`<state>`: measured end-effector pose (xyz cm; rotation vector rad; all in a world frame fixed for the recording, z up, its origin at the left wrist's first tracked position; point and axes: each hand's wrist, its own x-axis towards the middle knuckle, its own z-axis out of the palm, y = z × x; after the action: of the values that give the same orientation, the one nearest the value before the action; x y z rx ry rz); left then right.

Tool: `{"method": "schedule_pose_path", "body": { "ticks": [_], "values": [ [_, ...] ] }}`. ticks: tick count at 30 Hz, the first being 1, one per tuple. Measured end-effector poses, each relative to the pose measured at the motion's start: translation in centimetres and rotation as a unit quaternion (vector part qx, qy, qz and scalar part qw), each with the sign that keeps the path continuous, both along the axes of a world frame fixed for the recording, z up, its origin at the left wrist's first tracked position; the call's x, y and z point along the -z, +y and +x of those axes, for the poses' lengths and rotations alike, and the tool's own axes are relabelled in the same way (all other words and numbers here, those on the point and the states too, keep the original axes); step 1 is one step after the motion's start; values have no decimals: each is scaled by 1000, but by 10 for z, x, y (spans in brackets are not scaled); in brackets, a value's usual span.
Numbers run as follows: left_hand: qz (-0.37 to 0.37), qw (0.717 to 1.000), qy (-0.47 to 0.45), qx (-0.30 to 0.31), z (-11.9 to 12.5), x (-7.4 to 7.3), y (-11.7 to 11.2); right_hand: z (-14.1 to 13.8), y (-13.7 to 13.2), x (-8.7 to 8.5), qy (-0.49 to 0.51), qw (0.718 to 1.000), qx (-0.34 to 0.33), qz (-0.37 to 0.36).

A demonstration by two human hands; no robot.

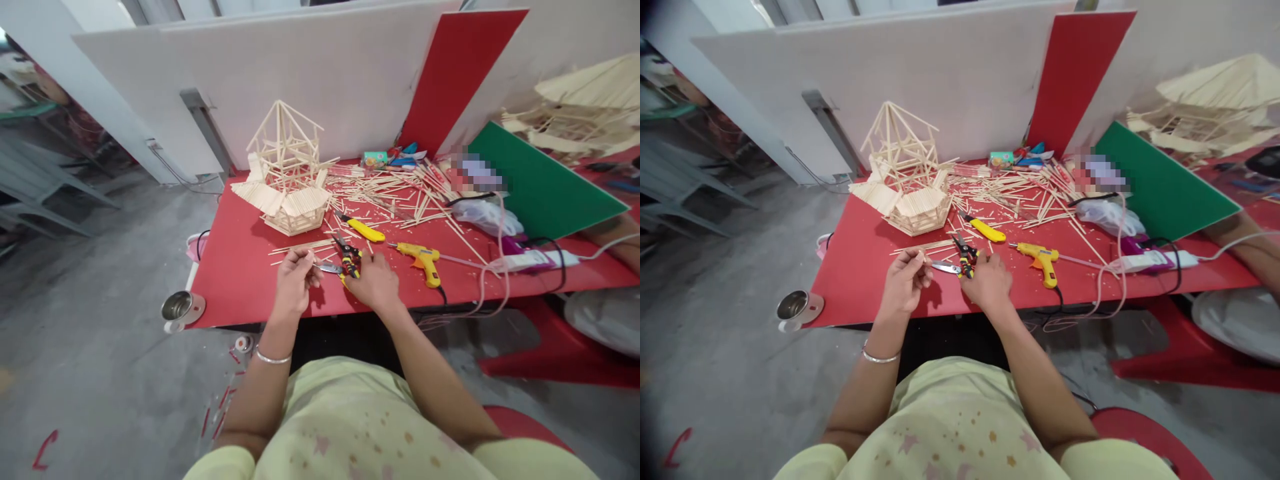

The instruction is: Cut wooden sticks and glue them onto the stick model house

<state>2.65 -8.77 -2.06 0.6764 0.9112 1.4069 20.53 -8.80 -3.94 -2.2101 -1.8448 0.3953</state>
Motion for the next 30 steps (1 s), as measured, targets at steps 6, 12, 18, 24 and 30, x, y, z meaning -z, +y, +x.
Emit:
{"method": "schedule_pose_path", "body": {
  "ticks": [6, 12, 18, 24, 30],
  "values": [
    [-8, 999, -30, 22, -17, -9, 20, -21, 4, -7, 5, 960, -150, 238],
    [-24, 998, -45, 30, -27, -25, 33, -59, 31, -28, 112, 864, -250, 422],
    [-1, 1000, -27, -9, -37, -24, 47, -75, 56, -27, 139, 854, -257, 432],
    [6, 998, -48, -36, -41, -18, 62, -85, 76, -23, 130, 843, -224, 472],
    [-3, 994, -67, -84, -42, -9, 73, -101, 102, -19, 138, 829, -206, 501]
  ]
}}
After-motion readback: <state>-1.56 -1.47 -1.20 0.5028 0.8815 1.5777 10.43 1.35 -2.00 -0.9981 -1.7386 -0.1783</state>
